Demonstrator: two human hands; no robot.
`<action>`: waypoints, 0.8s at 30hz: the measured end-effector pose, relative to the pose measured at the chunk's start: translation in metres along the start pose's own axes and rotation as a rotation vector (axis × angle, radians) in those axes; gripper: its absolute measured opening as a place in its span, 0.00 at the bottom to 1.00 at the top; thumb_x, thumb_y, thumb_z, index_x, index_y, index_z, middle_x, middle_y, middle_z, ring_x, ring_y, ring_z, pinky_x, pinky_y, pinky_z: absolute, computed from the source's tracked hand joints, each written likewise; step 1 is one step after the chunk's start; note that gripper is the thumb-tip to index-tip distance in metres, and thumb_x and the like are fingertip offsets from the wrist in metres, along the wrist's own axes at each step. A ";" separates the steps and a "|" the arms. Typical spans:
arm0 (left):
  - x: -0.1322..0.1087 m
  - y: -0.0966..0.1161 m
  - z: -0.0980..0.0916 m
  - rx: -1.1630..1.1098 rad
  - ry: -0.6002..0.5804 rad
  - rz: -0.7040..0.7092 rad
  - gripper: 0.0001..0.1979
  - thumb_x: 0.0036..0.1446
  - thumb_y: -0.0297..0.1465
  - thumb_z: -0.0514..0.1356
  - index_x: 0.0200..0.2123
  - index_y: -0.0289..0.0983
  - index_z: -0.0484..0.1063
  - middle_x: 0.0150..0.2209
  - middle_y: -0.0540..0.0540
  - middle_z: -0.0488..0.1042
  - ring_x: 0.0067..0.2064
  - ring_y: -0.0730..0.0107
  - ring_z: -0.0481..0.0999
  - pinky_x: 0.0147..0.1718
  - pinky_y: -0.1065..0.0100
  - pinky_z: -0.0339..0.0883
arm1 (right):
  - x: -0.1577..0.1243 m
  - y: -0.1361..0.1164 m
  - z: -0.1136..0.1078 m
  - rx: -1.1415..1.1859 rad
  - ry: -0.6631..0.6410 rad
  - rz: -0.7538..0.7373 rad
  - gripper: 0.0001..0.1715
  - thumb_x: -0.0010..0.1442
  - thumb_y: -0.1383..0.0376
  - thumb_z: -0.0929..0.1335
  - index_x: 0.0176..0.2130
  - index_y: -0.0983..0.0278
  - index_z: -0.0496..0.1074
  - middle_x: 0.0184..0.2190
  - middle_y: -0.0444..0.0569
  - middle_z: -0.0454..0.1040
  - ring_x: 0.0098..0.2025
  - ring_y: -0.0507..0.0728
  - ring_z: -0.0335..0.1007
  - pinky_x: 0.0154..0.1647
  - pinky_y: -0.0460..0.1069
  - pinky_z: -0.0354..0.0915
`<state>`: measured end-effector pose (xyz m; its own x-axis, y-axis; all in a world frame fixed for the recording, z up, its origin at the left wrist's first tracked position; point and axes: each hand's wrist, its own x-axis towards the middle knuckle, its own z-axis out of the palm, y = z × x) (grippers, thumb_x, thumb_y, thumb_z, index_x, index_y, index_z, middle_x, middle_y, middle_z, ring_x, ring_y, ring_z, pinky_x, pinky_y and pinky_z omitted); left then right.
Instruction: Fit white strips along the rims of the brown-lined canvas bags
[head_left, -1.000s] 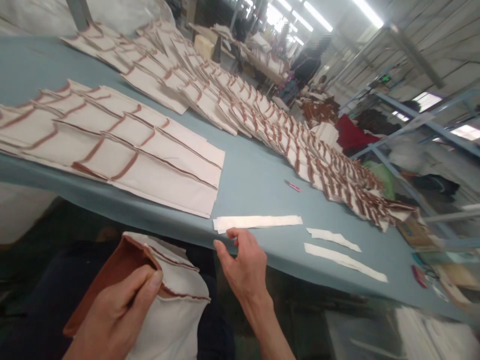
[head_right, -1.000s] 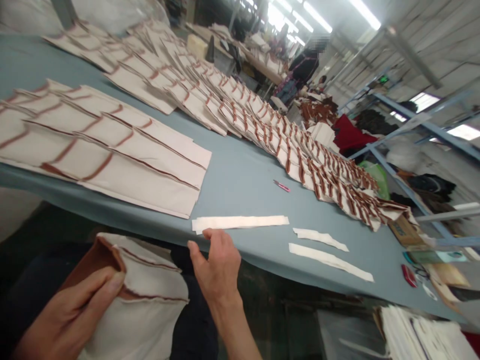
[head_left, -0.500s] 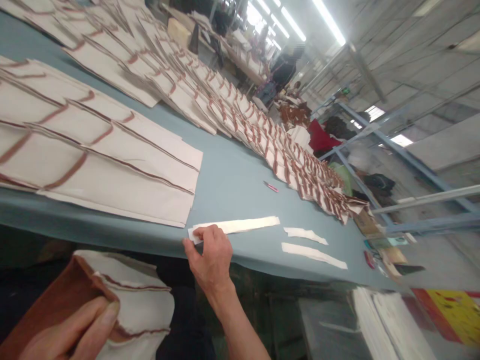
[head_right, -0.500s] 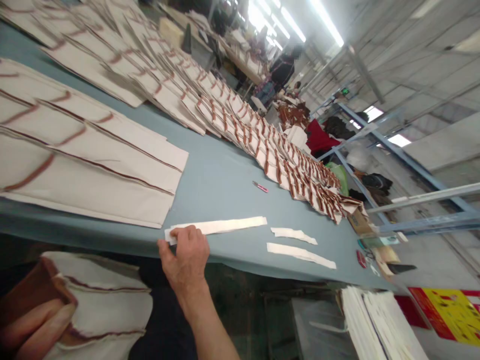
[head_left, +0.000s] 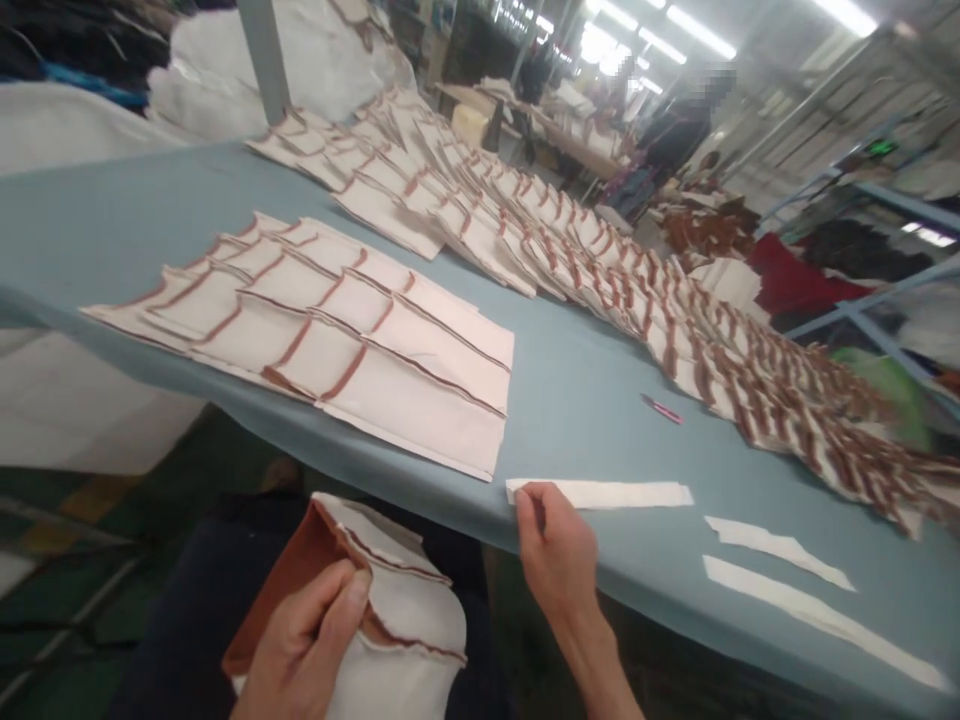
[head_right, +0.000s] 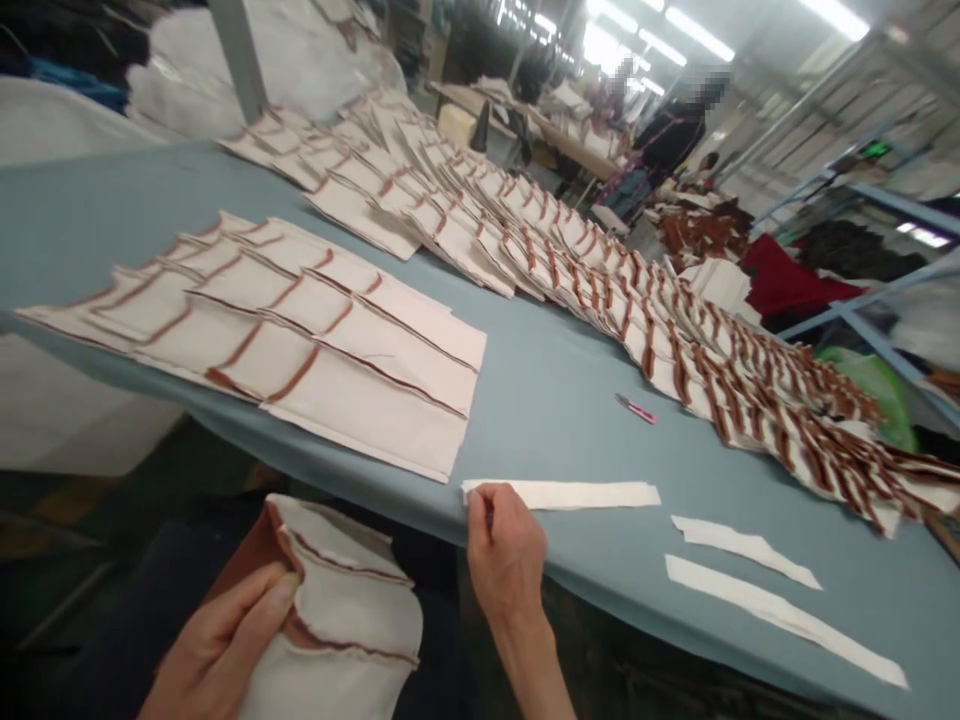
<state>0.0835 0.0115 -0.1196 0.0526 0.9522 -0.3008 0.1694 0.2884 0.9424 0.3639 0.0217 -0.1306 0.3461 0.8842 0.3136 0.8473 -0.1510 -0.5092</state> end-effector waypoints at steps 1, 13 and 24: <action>0.001 -0.001 -0.001 -0.025 0.000 -0.007 0.26 0.76 0.52 0.60 0.28 0.43 0.69 0.28 0.52 0.68 0.32 0.63 0.70 0.34 0.67 0.67 | 0.001 0.000 -0.003 0.007 -0.013 0.026 0.20 0.81 0.53 0.65 0.39 0.58 0.77 0.30 0.48 0.81 0.31 0.61 0.74 0.37 0.53 0.60; 0.013 0.002 -0.018 -0.134 -0.135 0.015 0.30 0.72 0.60 0.64 0.29 0.42 0.76 0.28 0.48 0.78 0.32 0.58 0.78 0.34 0.66 0.78 | 0.020 0.000 -0.023 0.214 -0.136 0.294 0.27 0.75 0.42 0.64 0.33 0.56 0.69 0.24 0.40 0.66 0.29 0.58 0.64 0.33 0.52 0.61; 0.019 0.026 0.006 0.264 -0.164 0.406 0.24 0.71 0.45 0.59 0.21 0.44 0.70 0.18 0.56 0.70 0.19 0.69 0.73 0.22 0.69 0.64 | 0.024 0.004 -0.035 0.319 -0.104 0.352 0.27 0.71 0.40 0.66 0.33 0.57 0.72 0.23 0.42 0.72 0.27 0.56 0.67 0.31 0.51 0.63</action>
<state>0.0950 0.0366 -0.1017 0.3160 0.9478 0.0431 0.3447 -0.1570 0.9255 0.3897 0.0267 -0.0966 0.5337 0.8457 0.0052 0.5145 -0.3198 -0.7956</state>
